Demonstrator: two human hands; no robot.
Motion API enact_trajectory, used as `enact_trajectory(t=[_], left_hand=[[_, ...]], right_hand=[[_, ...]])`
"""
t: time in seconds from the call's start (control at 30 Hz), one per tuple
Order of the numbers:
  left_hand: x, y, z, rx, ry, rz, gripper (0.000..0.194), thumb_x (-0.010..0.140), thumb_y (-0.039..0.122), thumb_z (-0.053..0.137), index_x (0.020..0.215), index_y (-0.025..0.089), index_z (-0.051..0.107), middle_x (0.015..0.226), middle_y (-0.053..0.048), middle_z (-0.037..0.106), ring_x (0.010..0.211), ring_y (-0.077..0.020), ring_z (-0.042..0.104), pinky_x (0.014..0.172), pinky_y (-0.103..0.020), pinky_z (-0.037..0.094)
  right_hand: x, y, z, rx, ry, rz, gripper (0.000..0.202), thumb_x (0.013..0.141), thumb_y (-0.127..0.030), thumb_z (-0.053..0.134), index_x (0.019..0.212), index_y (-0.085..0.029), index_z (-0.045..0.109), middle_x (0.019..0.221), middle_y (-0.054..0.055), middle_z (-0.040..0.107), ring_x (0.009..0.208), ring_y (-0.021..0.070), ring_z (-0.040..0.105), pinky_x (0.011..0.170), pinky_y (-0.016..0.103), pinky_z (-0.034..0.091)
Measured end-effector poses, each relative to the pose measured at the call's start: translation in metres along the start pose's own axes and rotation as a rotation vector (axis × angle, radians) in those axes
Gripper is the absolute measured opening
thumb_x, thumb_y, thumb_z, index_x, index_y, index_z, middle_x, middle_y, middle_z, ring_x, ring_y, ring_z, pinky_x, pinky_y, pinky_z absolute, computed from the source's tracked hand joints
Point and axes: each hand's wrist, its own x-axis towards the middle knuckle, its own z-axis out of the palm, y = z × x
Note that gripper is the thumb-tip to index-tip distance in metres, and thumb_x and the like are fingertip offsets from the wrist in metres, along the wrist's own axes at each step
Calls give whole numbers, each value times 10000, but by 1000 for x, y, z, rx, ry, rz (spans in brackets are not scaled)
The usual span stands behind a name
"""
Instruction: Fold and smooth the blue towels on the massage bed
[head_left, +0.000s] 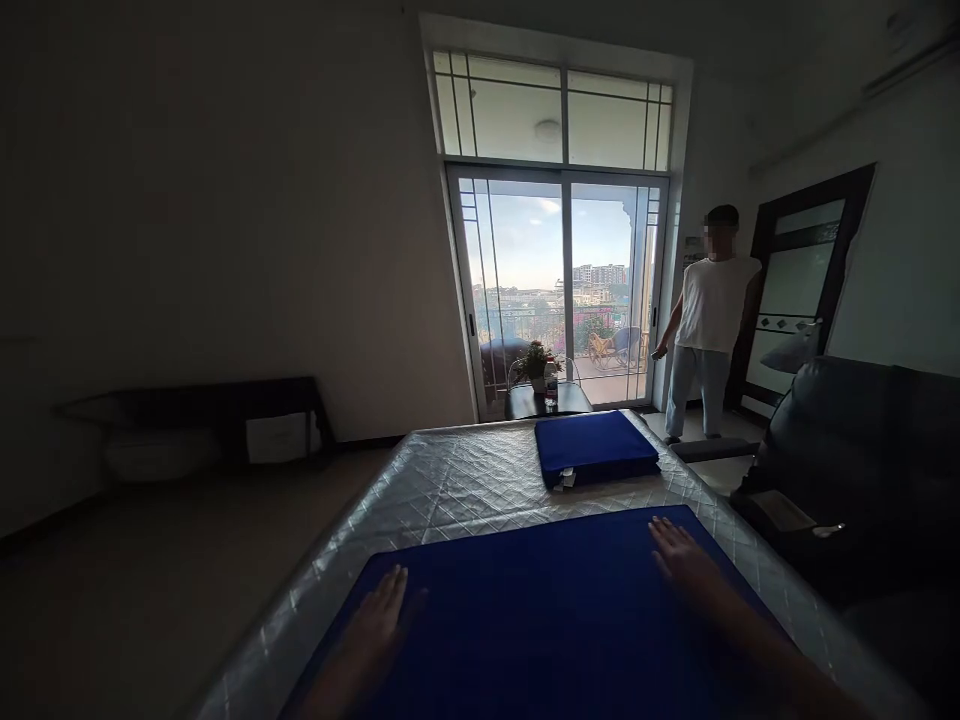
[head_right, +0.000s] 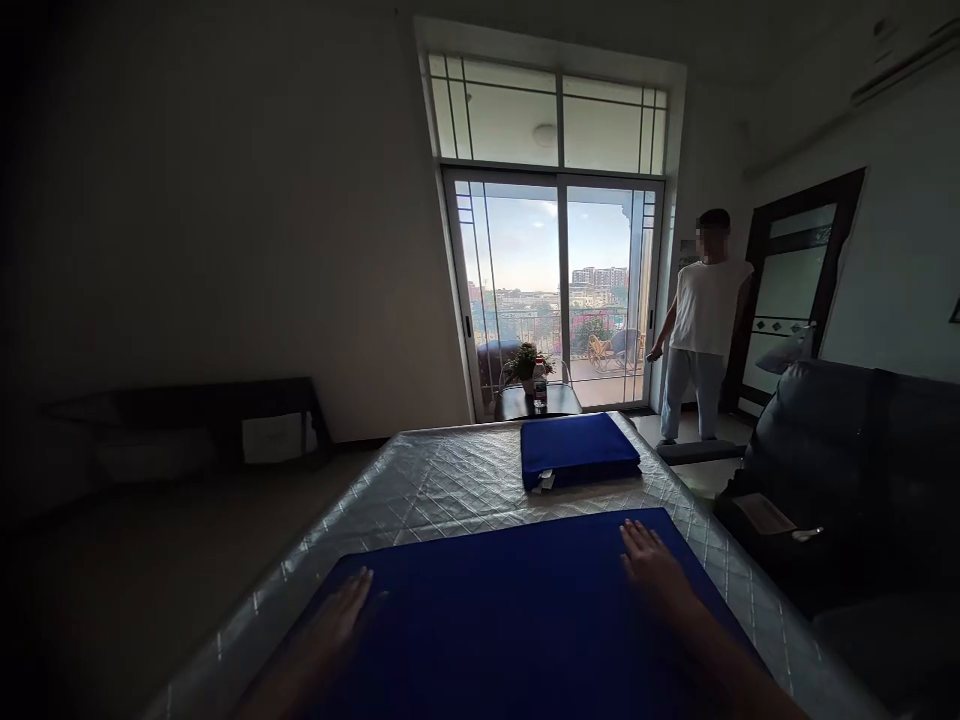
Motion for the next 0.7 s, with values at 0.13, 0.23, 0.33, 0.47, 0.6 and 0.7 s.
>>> enact_trajectory(t=[0.13, 0.23, 0.33, 0.47, 0.6, 0.7], left_hand=[[33, 100, -10, -114, -89, 207, 630, 1062, 420, 238, 1585, 168, 483, 1716, -131, 352, 1615, -273, 269, 1333, -483, 264], [56, 166, -12, -188, -124, 254, 754, 1056, 522, 200, 1640, 64, 333, 1725, -203, 306, 1623, -308, 240, 1342, -503, 247], [72, 200, -2, -198, -123, 313, 710, 1046, 471, 228, 1630, 96, 377, 1713, -198, 340, 1618, -303, 245, 1342, -471, 250], [80, 205, 16, -192, -129, 302, 700, 1035, 484, 225, 1625, 151, 404, 1699, -179, 387, 1602, -323, 267, 1335, -511, 265], [80, 205, 20, -222, -144, 254, 813, 1028, 585, 133, 1642, 87, 324, 1724, -195, 318, 1618, -317, 224, 1347, -514, 230], [81, 205, 19, -200, -164, 264, 809, 1026, 596, 145, 1643, 108, 334, 1723, -175, 315, 1616, -307, 240, 1341, -511, 246]], right_hand=[[25, -85, 1, 141, 9, -185, 623, 1042, -388, 309, 1583, -140, 491, 1667, 116, 444, 1582, 259, 360, 1321, 461, 308], [46, -137, 12, 202, -10, -266, 616, 1055, -429, 311, 1618, -219, 445, 1679, 69, 401, 1583, 255, 351, 1312, 461, 306], [63, -163, 30, 200, -65, -298, 621, 1035, -422, 362, 1647, -318, 376, 1689, 2, 315, 1585, 227, 325, 1309, 414, 283], [70, -165, 56, 164, -90, -288, 694, 1005, -389, 367, 1678, -402, 198, 1670, -48, 219, 1587, 211, 279, 1293, 425, 289], [67, -162, 66, 94, -44, -284, 783, 972, -345, 374, 1659, -462, 17, 1649, -100, 161, 1580, 164, 257, 1265, 377, 319], [66, -163, 64, 108, -46, -271, 742, 999, -386, 346, 1640, -514, -6, 1647, -127, 177, 1573, 158, 284, 1256, 388, 332]])
